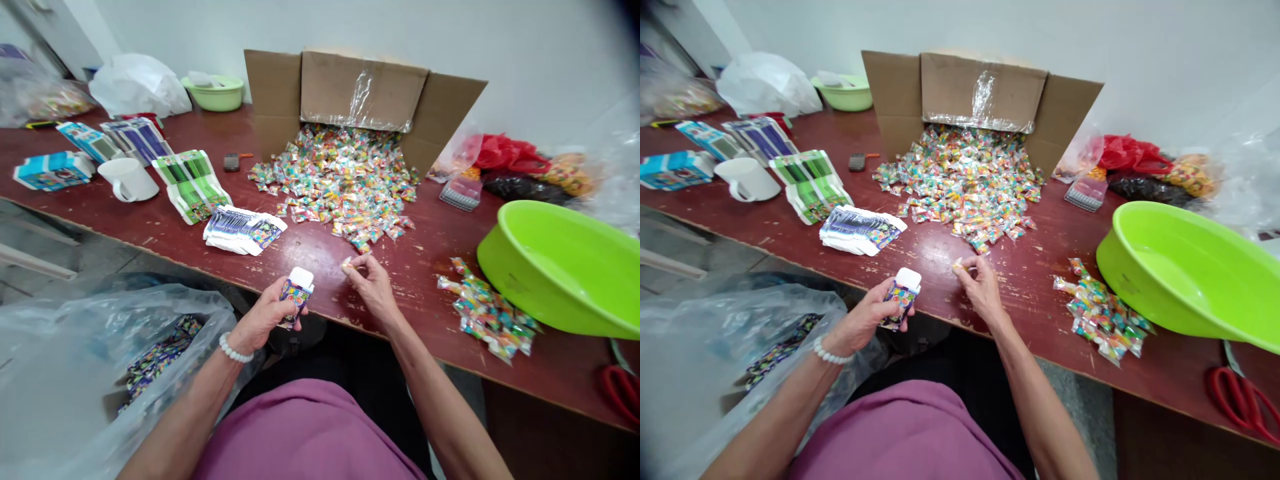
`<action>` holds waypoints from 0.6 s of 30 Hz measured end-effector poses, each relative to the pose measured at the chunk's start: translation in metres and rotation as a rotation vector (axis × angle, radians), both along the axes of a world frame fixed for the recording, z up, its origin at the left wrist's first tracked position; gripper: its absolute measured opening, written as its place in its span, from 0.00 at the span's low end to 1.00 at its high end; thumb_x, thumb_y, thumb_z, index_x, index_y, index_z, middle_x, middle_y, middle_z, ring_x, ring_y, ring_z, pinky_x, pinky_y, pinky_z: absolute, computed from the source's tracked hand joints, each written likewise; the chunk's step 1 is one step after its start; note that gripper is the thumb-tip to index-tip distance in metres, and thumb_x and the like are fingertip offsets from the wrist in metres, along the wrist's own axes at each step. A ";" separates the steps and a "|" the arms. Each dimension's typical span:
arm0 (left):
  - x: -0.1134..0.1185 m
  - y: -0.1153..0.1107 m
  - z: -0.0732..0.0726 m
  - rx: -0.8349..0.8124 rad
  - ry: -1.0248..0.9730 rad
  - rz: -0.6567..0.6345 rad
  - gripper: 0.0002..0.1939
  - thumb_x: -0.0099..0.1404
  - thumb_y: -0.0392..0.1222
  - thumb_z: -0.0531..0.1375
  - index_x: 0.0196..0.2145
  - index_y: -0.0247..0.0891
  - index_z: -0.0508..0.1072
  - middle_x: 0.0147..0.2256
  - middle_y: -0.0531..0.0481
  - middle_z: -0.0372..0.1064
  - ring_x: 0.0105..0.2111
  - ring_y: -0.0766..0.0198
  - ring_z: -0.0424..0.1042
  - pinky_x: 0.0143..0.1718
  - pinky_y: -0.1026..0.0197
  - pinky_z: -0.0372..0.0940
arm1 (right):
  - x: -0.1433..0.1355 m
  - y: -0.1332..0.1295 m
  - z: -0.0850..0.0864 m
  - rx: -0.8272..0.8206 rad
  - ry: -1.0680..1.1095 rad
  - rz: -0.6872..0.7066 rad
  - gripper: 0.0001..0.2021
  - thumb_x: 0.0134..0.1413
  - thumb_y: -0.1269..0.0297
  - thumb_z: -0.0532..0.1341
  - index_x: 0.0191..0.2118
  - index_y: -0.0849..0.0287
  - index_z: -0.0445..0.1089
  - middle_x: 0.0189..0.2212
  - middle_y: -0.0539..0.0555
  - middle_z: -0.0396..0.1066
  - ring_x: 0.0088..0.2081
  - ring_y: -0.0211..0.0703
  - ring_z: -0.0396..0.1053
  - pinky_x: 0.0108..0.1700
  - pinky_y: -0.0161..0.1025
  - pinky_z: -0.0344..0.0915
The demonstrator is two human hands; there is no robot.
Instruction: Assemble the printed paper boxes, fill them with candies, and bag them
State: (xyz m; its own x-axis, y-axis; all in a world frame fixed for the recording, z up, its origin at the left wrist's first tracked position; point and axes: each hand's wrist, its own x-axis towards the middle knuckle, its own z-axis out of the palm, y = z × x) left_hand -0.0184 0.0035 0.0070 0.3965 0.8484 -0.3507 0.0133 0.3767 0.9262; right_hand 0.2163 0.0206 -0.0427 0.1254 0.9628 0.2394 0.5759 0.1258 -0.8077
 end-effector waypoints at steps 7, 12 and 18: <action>0.007 -0.011 -0.005 0.056 0.057 -0.105 0.16 0.52 0.34 0.58 0.40 0.38 0.67 0.27 0.54 0.68 0.21 0.69 0.65 0.20 0.68 0.61 | -0.035 -0.024 0.049 0.139 -0.018 0.517 0.06 0.62 0.67 0.58 0.39 0.55 0.73 0.39 0.57 0.71 0.40 0.45 0.69 0.44 0.41 0.66; 0.004 -0.014 -0.006 0.076 0.029 -0.154 0.15 0.53 0.34 0.57 0.40 0.38 0.66 0.28 0.54 0.67 0.21 0.68 0.65 0.21 0.67 0.63 | -0.035 -0.026 0.051 -0.074 0.242 0.625 0.10 0.62 0.62 0.59 0.47 0.54 0.72 0.41 0.54 0.73 0.41 0.43 0.71 0.45 0.41 0.68; 0.002 -0.015 -0.003 0.108 0.022 -0.168 0.18 0.54 0.33 0.57 0.44 0.39 0.67 0.29 0.53 0.68 0.22 0.68 0.65 0.23 0.66 0.63 | -0.040 -0.020 0.041 -0.198 0.541 0.363 0.13 0.49 0.60 0.68 0.40 0.58 0.72 0.31 0.51 0.75 0.32 0.41 0.72 0.37 0.38 0.69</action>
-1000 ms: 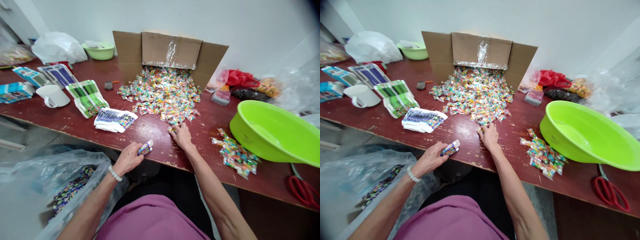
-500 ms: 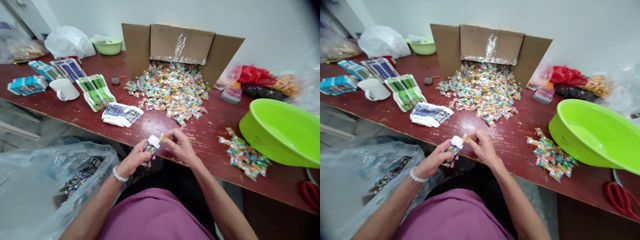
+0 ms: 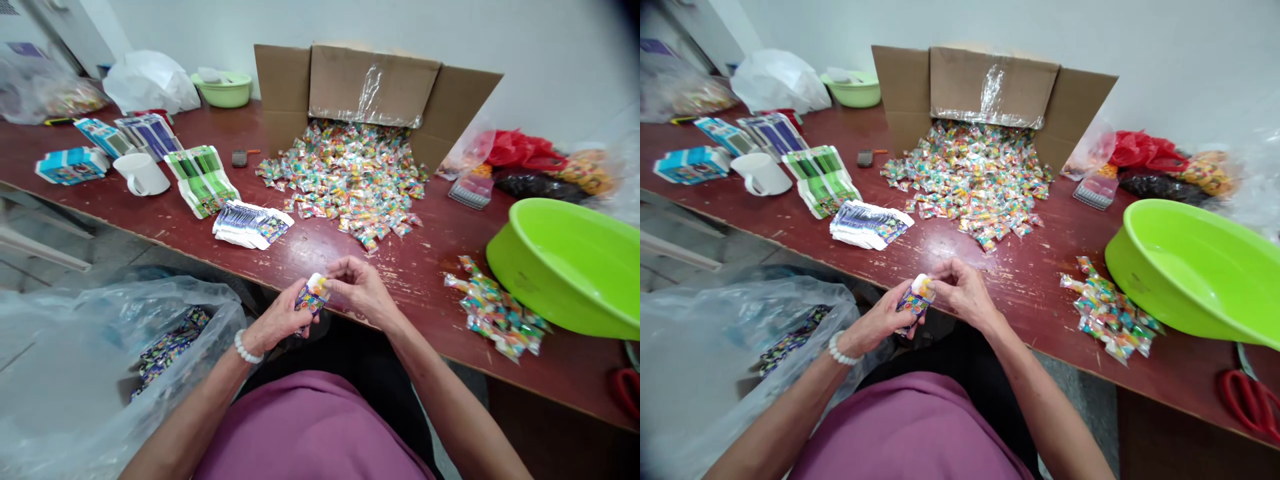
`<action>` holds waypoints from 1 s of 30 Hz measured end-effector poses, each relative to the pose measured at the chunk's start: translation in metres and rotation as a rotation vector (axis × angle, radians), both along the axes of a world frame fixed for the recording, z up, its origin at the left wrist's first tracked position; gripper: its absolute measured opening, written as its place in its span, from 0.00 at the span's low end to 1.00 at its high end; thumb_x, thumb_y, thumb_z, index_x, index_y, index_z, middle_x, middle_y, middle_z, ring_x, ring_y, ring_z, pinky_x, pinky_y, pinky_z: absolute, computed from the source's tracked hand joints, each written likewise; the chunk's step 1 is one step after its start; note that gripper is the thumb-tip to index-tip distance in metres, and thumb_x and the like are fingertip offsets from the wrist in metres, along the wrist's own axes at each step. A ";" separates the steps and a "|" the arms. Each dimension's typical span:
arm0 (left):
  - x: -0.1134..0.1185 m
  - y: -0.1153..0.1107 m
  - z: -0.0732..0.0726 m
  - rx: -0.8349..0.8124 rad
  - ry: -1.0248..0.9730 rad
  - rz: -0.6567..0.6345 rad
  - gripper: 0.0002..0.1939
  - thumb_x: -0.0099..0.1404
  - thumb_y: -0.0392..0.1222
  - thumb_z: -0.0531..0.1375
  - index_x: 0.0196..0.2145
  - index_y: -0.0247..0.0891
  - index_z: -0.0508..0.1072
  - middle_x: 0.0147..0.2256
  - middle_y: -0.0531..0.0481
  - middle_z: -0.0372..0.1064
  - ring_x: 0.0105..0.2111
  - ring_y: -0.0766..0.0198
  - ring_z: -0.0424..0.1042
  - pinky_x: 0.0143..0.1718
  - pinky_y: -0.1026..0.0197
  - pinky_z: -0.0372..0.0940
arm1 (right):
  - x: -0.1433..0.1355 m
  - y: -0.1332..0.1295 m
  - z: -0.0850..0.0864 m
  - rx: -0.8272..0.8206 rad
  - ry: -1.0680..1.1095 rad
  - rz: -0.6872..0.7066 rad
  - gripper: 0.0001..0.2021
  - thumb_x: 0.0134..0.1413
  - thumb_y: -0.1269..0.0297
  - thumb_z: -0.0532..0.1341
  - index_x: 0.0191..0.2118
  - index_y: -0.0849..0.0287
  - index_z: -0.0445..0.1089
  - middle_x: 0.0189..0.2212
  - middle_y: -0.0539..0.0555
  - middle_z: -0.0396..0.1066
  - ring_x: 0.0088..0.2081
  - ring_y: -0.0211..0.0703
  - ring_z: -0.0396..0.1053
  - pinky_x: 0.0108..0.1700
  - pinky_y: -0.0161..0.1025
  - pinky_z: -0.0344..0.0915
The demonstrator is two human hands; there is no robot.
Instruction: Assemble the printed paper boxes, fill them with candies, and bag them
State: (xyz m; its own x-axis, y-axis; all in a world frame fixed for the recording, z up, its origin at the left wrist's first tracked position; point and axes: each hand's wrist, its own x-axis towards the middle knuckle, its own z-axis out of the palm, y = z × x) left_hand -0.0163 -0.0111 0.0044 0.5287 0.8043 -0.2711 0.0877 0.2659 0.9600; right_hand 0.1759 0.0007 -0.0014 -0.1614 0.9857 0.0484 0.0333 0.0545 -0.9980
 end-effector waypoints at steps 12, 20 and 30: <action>0.004 -0.010 -0.008 -0.208 -0.186 0.171 0.25 0.65 0.62 0.53 0.43 0.36 0.72 0.26 0.48 0.72 0.20 0.64 0.69 0.20 0.65 0.64 | -0.011 -0.008 0.014 -0.012 -0.257 0.045 0.06 0.51 0.62 0.66 0.33 0.60 0.75 0.27 0.51 0.76 0.27 0.40 0.72 0.30 0.35 0.66; 0.009 -0.006 -0.005 -0.273 -0.239 0.288 0.27 0.62 0.64 0.55 0.37 0.33 0.73 0.22 0.47 0.72 0.17 0.65 0.68 0.17 0.66 0.63 | -0.014 -0.016 0.019 0.032 -0.140 -0.095 0.11 0.52 0.61 0.66 0.41 0.59 0.73 0.28 0.49 0.73 0.28 0.37 0.68 0.30 0.33 0.63; 0.016 -0.013 -0.013 -0.363 -0.420 0.265 0.22 0.67 0.58 0.54 0.39 0.34 0.72 0.23 0.48 0.72 0.16 0.64 0.69 0.15 0.66 0.64 | -0.031 -0.026 0.004 -0.039 -0.042 -0.033 0.13 0.60 0.52 0.61 0.36 0.58 0.72 0.21 0.47 0.70 0.18 0.36 0.67 0.21 0.32 0.63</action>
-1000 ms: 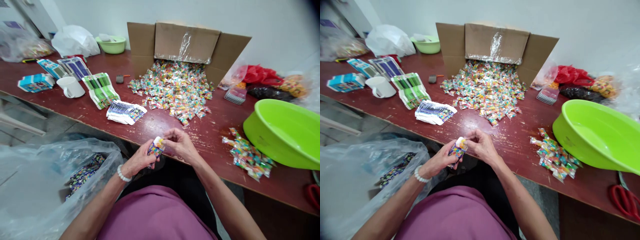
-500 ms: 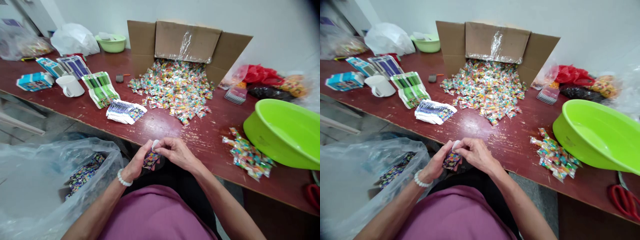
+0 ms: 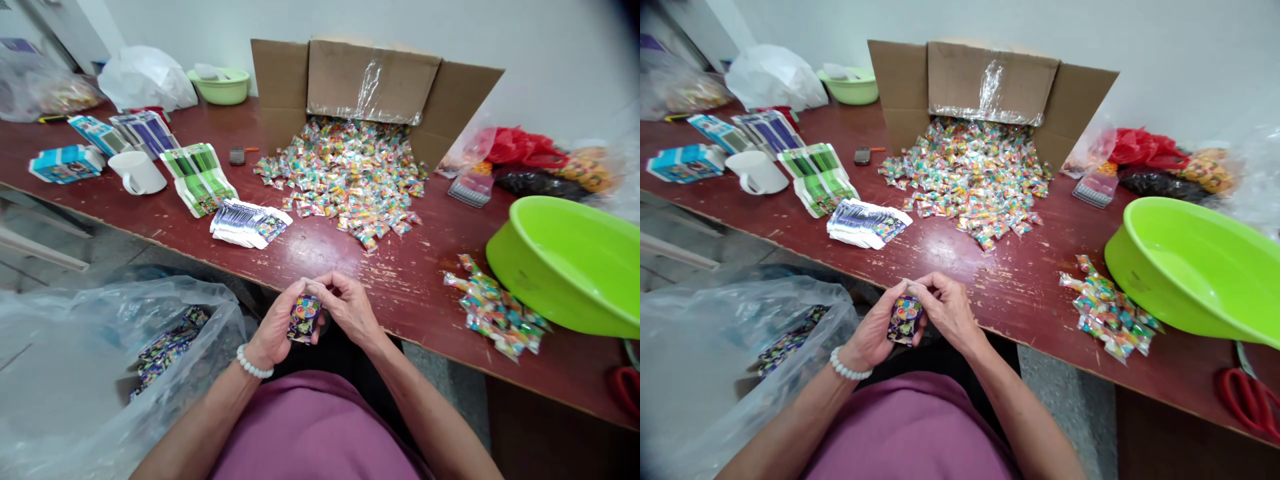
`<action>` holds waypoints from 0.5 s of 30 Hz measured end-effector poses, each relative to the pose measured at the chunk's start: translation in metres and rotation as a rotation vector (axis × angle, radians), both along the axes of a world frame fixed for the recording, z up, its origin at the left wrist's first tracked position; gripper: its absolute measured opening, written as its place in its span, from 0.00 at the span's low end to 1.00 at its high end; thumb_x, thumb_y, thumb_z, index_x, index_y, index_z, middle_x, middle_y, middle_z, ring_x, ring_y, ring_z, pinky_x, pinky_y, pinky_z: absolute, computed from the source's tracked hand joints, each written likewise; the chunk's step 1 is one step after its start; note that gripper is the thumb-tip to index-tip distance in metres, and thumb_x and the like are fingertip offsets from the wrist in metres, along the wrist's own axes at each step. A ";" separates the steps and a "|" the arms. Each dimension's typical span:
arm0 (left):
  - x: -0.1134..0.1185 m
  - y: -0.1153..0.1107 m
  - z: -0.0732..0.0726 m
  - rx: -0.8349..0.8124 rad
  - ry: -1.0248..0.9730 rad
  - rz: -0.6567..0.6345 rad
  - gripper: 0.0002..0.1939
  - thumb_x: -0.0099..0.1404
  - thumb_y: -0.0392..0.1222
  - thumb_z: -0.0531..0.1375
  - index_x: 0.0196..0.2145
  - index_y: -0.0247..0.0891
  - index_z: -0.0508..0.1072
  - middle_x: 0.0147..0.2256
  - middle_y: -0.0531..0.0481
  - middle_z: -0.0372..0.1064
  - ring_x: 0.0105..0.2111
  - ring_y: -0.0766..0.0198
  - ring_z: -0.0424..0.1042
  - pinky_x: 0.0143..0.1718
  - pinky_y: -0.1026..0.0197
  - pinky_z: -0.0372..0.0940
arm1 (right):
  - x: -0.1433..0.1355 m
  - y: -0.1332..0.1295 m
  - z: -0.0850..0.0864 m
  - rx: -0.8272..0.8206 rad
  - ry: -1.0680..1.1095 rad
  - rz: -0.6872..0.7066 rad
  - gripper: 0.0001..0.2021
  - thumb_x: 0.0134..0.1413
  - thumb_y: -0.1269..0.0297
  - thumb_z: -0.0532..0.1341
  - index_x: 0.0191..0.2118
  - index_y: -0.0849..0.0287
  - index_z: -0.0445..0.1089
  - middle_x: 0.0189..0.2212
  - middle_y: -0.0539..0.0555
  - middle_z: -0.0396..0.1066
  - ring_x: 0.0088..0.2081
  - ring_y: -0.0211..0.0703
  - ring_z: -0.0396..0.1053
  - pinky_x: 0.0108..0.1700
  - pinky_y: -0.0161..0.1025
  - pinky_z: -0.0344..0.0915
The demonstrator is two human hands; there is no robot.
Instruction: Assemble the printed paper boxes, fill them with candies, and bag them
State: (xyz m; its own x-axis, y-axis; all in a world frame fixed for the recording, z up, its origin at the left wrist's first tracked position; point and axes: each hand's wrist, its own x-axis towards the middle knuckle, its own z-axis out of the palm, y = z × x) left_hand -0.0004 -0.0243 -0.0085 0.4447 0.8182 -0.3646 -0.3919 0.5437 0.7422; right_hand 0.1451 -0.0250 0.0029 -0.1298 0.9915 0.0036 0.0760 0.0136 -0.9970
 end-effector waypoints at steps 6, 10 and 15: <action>-0.005 0.006 0.004 -0.207 -0.145 -0.110 0.26 0.67 0.62 0.50 0.32 0.34 0.69 0.22 0.45 0.72 0.15 0.60 0.71 0.14 0.62 0.65 | 0.008 0.000 0.000 0.327 -0.216 0.063 0.10 0.62 0.58 0.60 0.37 0.56 0.77 0.35 0.54 0.77 0.30 0.40 0.73 0.34 0.35 0.68; -0.003 0.004 0.005 -0.176 -0.057 -0.033 0.22 0.68 0.58 0.52 0.36 0.35 0.71 0.22 0.47 0.72 0.14 0.61 0.70 0.13 0.64 0.64 | 0.007 0.001 -0.001 0.044 0.039 0.104 0.10 0.56 0.56 0.65 0.35 0.59 0.75 0.33 0.54 0.77 0.23 0.36 0.70 0.27 0.34 0.68; 0.001 -0.001 0.006 -0.033 0.069 0.013 0.28 0.67 0.62 0.50 0.49 0.36 0.70 0.23 0.49 0.73 0.15 0.63 0.70 0.14 0.66 0.63 | 0.006 0.005 -0.001 -0.145 0.237 0.090 0.13 0.48 0.57 0.70 0.33 0.61 0.74 0.28 0.52 0.77 0.19 0.35 0.68 0.22 0.33 0.66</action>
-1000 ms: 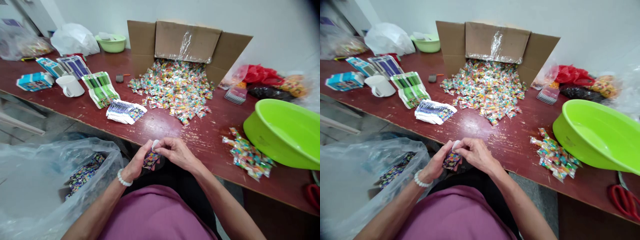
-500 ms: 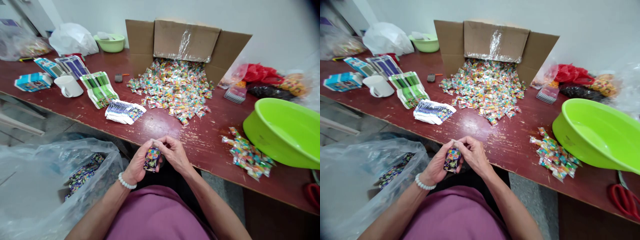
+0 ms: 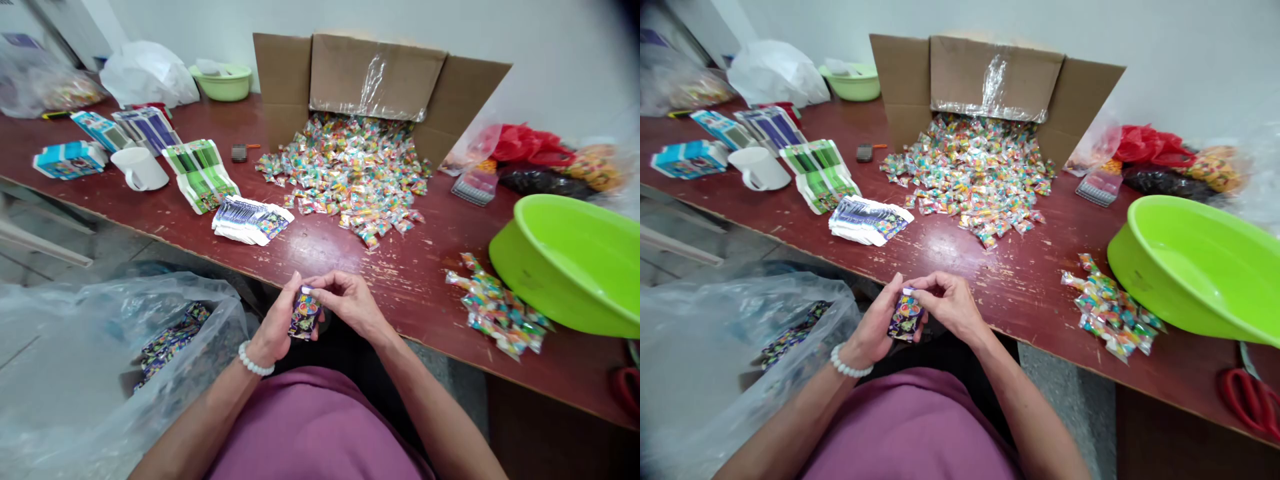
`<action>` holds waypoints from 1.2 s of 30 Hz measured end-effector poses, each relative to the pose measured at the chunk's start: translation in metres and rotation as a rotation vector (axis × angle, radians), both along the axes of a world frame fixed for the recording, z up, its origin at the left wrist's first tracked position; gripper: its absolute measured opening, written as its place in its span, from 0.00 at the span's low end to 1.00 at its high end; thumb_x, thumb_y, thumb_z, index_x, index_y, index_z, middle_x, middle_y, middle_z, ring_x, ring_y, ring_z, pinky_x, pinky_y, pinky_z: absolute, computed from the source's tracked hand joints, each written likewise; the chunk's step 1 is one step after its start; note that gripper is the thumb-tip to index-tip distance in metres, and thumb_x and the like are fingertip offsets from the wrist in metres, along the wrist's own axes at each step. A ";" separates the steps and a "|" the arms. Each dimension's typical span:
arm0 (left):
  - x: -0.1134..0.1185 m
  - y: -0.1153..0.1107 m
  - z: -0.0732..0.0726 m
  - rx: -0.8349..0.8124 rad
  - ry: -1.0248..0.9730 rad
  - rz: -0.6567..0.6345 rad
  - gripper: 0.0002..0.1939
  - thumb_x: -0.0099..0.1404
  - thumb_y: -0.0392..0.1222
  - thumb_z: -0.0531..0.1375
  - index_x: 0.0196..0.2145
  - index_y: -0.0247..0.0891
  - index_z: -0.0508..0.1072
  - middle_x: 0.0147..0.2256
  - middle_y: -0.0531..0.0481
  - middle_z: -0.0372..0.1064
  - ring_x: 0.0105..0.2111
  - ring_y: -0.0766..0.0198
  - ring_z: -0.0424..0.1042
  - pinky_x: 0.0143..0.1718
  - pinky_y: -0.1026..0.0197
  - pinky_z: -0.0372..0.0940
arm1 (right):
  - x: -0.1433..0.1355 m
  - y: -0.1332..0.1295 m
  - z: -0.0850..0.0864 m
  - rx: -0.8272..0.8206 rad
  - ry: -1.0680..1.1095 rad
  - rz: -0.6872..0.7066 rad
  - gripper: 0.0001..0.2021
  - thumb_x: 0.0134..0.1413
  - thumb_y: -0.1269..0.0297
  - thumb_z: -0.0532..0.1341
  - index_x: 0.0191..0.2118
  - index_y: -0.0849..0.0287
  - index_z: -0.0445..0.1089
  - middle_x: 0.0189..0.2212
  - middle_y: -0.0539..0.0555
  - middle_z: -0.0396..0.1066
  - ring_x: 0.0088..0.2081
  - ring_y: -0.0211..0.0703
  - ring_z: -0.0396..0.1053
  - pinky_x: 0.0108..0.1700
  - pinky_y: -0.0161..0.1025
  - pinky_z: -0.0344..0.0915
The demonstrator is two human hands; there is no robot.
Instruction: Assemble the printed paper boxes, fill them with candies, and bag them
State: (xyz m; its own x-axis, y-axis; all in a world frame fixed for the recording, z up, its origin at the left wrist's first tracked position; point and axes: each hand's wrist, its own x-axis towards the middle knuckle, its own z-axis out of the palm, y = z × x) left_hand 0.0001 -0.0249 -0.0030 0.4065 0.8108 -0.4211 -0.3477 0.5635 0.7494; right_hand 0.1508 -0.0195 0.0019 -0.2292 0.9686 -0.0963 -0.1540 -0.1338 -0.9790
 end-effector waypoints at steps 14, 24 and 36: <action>-0.008 0.002 -0.004 -0.020 0.064 -0.039 0.29 0.64 0.65 0.53 0.30 0.32 0.73 0.20 0.47 0.70 0.13 0.66 0.67 0.13 0.67 0.60 | 0.000 -0.001 0.004 0.068 -0.062 0.109 0.11 0.55 0.56 0.66 0.34 0.60 0.74 0.31 0.54 0.77 0.22 0.38 0.71 0.26 0.36 0.69; -0.019 0.012 0.005 0.082 0.086 0.199 0.22 0.63 0.52 0.56 0.48 0.35 0.73 0.25 0.49 0.71 0.20 0.64 0.70 0.18 0.66 0.63 | -0.014 -0.020 -0.024 0.291 -0.425 0.050 0.31 0.50 0.58 0.69 0.59 0.52 0.61 0.45 0.55 0.70 0.40 0.45 0.69 0.42 0.42 0.68; -0.153 0.015 0.032 0.589 1.405 0.221 0.28 0.66 0.60 0.53 0.57 0.44 0.69 0.51 0.47 0.72 0.49 0.52 0.70 0.50 0.55 0.64 | 0.014 0.010 -0.066 0.139 -0.454 -0.297 0.19 0.57 0.52 0.61 0.49 0.59 0.69 0.38 0.56 0.74 0.30 0.41 0.70 0.33 0.41 0.70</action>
